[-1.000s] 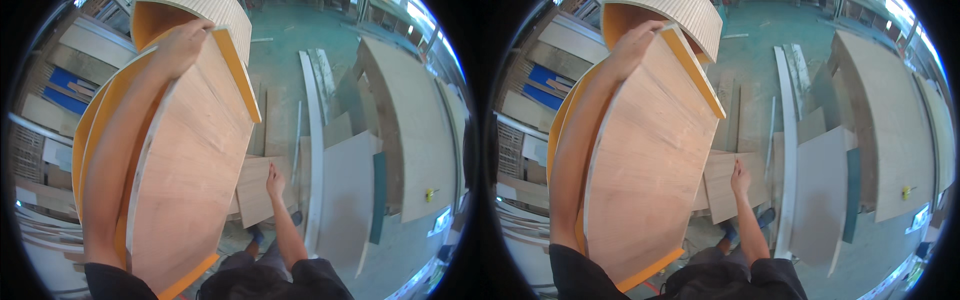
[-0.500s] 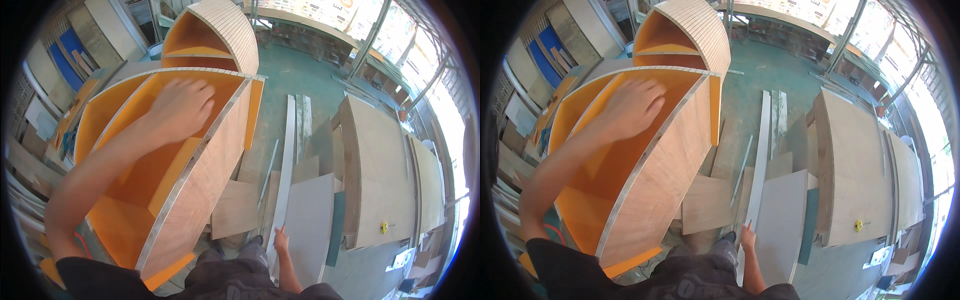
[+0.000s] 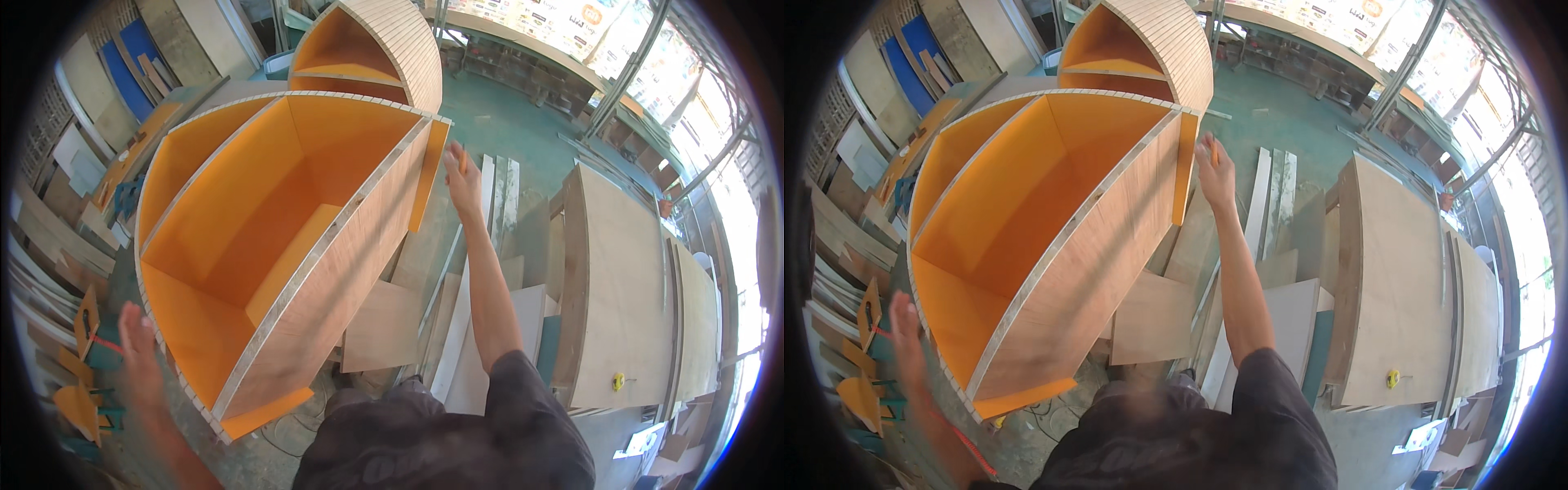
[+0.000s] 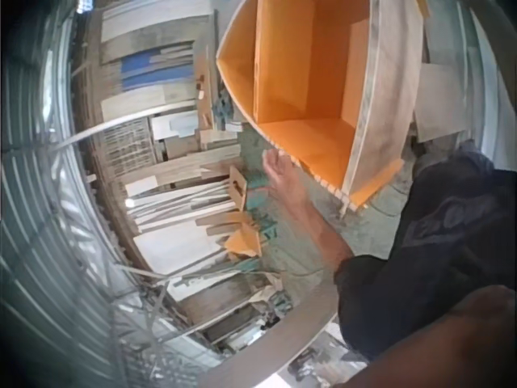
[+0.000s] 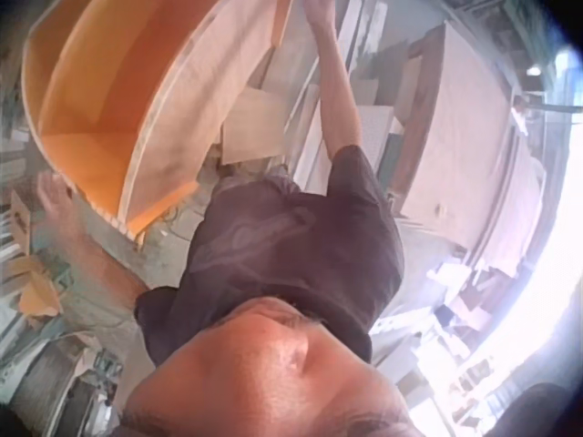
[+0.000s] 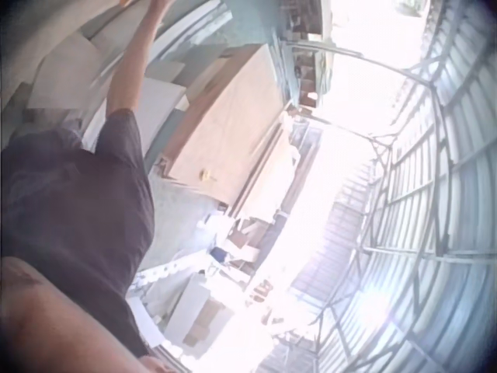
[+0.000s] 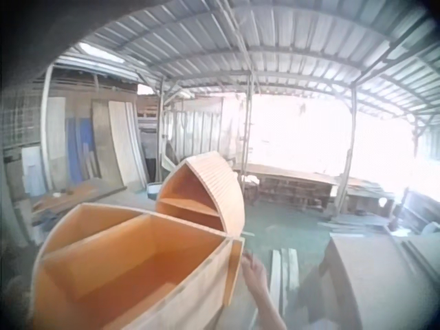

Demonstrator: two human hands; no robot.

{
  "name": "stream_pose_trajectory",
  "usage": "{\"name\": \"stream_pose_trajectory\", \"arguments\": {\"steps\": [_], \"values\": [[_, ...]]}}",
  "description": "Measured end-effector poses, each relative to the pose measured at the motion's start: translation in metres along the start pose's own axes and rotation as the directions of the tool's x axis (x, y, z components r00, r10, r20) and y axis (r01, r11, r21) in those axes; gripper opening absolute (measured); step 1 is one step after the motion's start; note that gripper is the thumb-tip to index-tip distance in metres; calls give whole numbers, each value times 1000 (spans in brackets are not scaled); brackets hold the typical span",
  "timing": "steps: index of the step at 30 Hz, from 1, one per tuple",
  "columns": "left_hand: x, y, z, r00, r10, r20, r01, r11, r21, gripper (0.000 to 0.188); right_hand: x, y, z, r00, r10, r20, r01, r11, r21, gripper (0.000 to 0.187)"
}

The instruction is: The person applies adhesive from a bottle to the joints of a curved wooden furniture component by hand, then fits the piece onto a larger curved wooden structure.

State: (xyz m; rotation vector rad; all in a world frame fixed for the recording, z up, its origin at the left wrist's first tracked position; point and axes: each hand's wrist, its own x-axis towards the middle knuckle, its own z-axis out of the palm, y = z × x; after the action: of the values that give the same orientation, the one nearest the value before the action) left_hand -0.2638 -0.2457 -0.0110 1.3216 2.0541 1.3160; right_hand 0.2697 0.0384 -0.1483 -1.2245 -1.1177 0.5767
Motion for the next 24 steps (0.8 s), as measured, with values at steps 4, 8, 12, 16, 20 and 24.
{"name": "stream_pose_trajectory", "arguments": {"steps": [4, 8, 12, 16, 20, 24], "values": [[-21, 3, 39, 986, -141, 83, 161, 933, -323, 67, 16, 5, 4, 990, 39, 138, -50, 996, 79, 36], [-11, 11, 42, 976, -195, 95, 213, 943, -256, 79, 13, 5, 4, 992, 32, 118, -39, 998, 57, 35], [17, -37, 22, 988, -85, 127, 122, 940, -320, 86, 5, 2, 4, 995, 67, 78, -74, 993, 92, 35], [56, -70, 0, 965, 4, 264, 106, 910, -400, 86, -30, -12, -23, 995, 85, 50, -91, 988, 121, 36], [97, -89, -25, 932, 71, 354, 98, 894, -437, 86, -86, -36, -54, 990, 109, 90, -110, 994, 17, 36], [131, -84, -27, 875, 111, 472, 139, 876, -462, 86, -132, -63, -76, 975, 161, 153, -155, 987, -46, 35]]}}
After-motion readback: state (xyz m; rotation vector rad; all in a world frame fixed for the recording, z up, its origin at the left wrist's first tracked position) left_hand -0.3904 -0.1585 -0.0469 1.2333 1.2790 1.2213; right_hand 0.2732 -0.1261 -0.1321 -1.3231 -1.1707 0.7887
